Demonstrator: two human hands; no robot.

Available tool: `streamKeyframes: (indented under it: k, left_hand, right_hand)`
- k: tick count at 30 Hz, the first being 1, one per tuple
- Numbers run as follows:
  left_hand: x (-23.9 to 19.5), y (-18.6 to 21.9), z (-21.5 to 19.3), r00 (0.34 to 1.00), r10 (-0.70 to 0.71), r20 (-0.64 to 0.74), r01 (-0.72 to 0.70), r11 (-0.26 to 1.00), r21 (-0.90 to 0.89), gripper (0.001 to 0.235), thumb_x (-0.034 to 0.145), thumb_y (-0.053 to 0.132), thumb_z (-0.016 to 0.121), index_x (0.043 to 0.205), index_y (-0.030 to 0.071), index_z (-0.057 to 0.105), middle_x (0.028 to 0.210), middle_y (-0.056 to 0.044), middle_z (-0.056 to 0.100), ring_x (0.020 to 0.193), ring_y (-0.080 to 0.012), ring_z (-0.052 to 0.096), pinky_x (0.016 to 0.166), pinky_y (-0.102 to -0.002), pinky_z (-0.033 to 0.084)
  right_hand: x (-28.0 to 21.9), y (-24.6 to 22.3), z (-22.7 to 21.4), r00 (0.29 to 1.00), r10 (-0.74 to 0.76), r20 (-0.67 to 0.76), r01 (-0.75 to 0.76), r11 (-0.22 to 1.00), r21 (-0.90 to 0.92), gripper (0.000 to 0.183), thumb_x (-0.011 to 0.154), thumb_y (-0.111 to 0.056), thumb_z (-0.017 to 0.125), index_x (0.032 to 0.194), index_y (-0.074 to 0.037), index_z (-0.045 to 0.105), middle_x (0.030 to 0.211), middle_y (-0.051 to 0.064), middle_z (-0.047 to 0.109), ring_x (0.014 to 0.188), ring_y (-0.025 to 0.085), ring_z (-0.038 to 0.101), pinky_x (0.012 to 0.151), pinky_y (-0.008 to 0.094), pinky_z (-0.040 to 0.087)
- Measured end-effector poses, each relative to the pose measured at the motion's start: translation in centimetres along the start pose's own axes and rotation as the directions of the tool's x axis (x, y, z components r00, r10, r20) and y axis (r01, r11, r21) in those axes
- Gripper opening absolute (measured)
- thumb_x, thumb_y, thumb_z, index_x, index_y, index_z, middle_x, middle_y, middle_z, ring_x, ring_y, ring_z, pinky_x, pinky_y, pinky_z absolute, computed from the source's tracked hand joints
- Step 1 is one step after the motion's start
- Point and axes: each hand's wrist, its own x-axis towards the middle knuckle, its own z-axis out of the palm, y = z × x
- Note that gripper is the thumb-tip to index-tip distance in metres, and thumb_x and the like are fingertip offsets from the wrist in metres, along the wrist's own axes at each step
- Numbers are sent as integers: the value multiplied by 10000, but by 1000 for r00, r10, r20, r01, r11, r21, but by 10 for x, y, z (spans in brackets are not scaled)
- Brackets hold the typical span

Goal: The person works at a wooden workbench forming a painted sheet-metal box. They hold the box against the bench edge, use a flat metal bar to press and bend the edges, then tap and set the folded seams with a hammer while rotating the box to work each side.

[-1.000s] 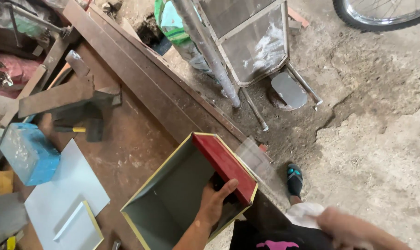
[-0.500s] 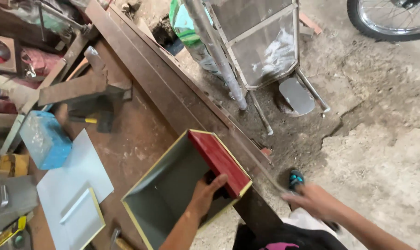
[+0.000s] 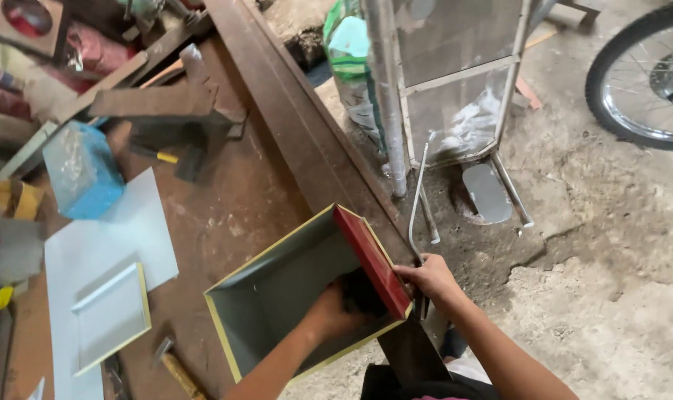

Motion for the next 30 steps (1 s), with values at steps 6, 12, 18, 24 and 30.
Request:
streamKeyframes:
  k: [6, 12, 18, 24, 30]
  left_hand:
    - [10, 16, 21, 949, -163, -270, 299, 739, 604, 766, 882, 435, 701, 1450, 13, 409, 1201, -274, 643, 1002, -465, 676, 872, -524, 565]
    - [21, 40, 6, 923, 69, -377, 191, 770, 609, 669, 749, 445, 788, 1243, 63, 547, 1152, -232, 648, 1023, -454, 644, 856, -525, 551]
    - [9, 38, -29, 880, -103, -464, 17, 982, -186, 901, 779, 537, 784, 1440, 21, 454, 1352, -171, 651, 1237, -298, 626, 1039, -377, 486]
    - [18, 46, -8, 918, -121, -379, -21, 936, -351, 948, 793, 675, 722, 1432, 1, 533, 1382, -154, 618, 1258, -266, 555, 1095, -375, 412]
    - [23, 76, 1, 858, -270, -437, 94, 919, -382, 852, 769, 590, 763, 1353, -14, 620, 1253, -130, 709, 1134, -240, 652, 1024, -364, 482]
  right_hand:
    - [-3, -11, 9, 994, 108, -16, -109, 983, -147, 399, 800, -342, 856, 738, 24, 709, 575, 79, 613, 453, 160, 515, 445, 332, 382]
    - [0, 8, 9, 996, 68, -53, -73, 992, -106, 411, 784, -376, 852, 740, 12, 725, 600, 42, 645, 490, 121, 522, 465, 320, 403]
    - [-4, 1, 13, 990, 114, -87, -126, 980, -154, 409, 778, -394, 849, 762, -6, 719, 590, 86, 668, 494, 154, 584, 478, 326, 455]
    - [-5, 12, 11, 989, 108, -100, -119, 986, -118, 487, 778, -396, 863, 764, 55, 681, 598, 89, 681, 499, 148, 617, 481, 327, 492]
    - [-7, 18, 10, 988, 137, -77, -137, 991, 3, 416, 776, -369, 847, 769, 26, 716, 598, 76, 662, 490, 153, 565, 470, 342, 443]
